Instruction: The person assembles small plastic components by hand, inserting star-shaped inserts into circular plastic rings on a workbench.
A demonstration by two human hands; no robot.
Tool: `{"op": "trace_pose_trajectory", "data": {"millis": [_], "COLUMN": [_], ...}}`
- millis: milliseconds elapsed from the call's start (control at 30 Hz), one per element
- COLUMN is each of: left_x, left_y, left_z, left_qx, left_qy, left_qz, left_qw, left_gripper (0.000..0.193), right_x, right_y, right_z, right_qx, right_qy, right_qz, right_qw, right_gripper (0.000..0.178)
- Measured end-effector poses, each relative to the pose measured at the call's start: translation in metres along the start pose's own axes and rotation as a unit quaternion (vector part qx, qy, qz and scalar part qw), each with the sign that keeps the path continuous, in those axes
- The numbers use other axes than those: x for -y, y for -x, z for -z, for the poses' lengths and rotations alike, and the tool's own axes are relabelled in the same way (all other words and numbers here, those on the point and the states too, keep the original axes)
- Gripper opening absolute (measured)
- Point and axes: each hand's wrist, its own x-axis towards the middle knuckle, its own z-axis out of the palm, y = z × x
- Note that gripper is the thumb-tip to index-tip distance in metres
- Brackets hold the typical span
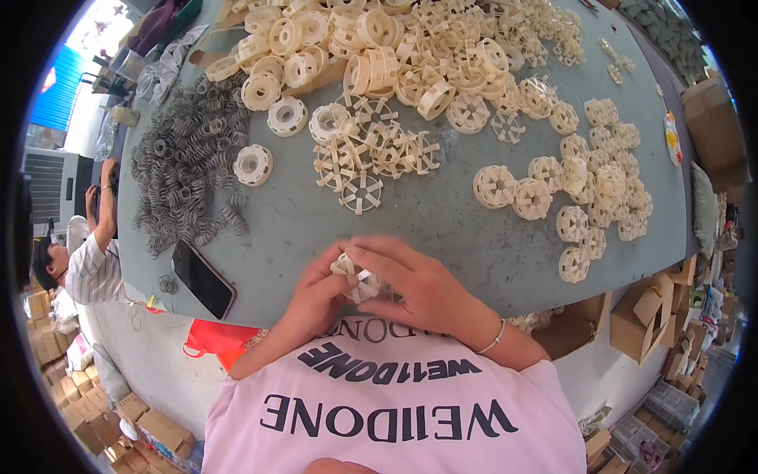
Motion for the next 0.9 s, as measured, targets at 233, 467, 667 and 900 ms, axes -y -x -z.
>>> {"op": "trace_pose_trajectory", "data": {"millis": [233, 467, 667, 900], "left_x": [-0.032, -0.098, -0.104, -0.048], "left_y": [-0.003, -0.045, -0.052, -0.013], "left_z": [0.014, 0.075, 0.074, 0.024], "left_qx": [-0.195, -0.399, -0.403, -0.256], "left_qy": [-0.496, -0.709, -0.714, -0.680], "left_qz": [-0.181, -0.373, -0.261, -0.265], "left_qw": [0.827, 0.446, 0.510, 0.634], "left_gripper": [0.062, 0.065, 0.066, 0.078], "right_x": [-0.032, -0.060, -0.066, -0.053], "right_y": [0.020, 0.015, -0.032, 0.017], "right_z": [0.075, 0.096, 0.003, 0.039], "right_qx": [-0.203, -0.268, -0.097, -0.038], "right_qy": [0.257, 0.342, 0.201, -0.536], "right_qz": [-0.130, -0.108, 0.015, -0.319], "right_qw": [0.936, 0.894, 0.975, 0.781], "right_gripper": [0.067, 0.036, 0.024, 0.008]}}
